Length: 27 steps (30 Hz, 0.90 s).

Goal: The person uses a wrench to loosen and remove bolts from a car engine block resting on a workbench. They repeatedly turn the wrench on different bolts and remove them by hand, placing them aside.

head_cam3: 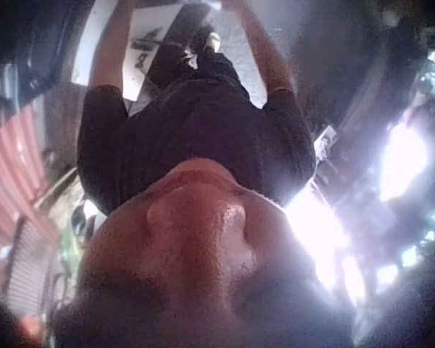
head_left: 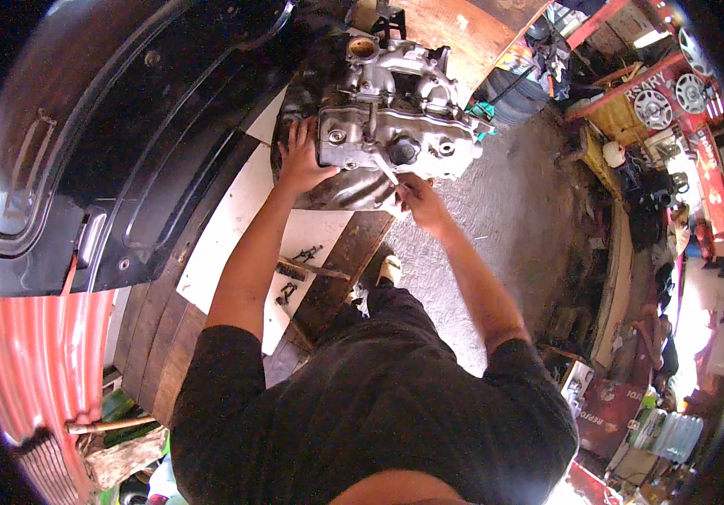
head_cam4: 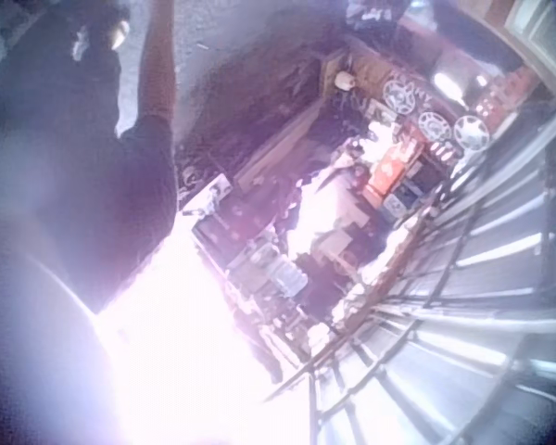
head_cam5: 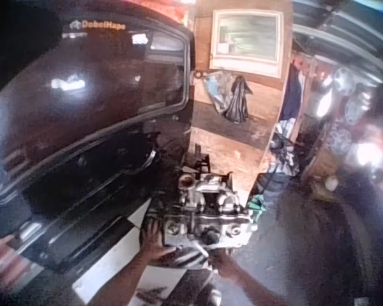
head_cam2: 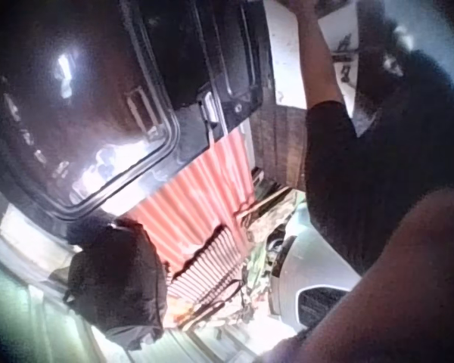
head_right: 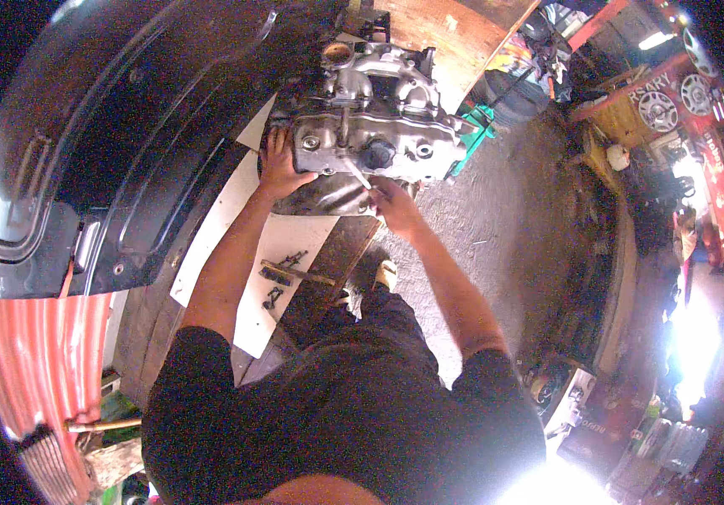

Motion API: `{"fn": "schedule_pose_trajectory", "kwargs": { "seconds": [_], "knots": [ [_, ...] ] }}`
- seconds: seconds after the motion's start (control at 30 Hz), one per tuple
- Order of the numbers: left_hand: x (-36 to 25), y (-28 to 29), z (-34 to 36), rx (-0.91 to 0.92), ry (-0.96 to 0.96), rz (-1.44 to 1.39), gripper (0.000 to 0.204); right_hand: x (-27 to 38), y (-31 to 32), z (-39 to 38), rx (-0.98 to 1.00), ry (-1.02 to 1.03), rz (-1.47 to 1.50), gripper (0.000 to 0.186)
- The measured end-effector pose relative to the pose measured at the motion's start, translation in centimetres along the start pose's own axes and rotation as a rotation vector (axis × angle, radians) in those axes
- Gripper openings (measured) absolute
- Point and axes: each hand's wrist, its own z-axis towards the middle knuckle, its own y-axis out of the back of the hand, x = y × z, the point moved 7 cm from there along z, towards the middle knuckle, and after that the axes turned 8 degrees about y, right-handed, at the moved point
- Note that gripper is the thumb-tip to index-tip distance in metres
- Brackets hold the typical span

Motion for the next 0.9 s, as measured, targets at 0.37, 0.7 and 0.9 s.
{"fn": "schedule_pose_trajectory", "kwargs": {
  "seconds": [0.37, 0.7, 0.9],
  "knots": [
    [0.4, -0.2, -0.2, -0.041, 0.010, 0.054, 0.125, -6.9, -15.1, -1.8, -0.261, -0.313, 0.929, 0.031],
    [-0.2, -0.1, -0.3, -0.083, 0.037, 0.028, 0.131, -8.5, -16.5, -0.6, -0.347, -0.287, 0.845, 0.029],
    [-0.3, -0.1, -0.3, -0.079, 0.044, 0.032, 0.133, -9.0, -15.9, -0.6, -0.434, -0.238, 0.738, 0.029]
  ]
}}
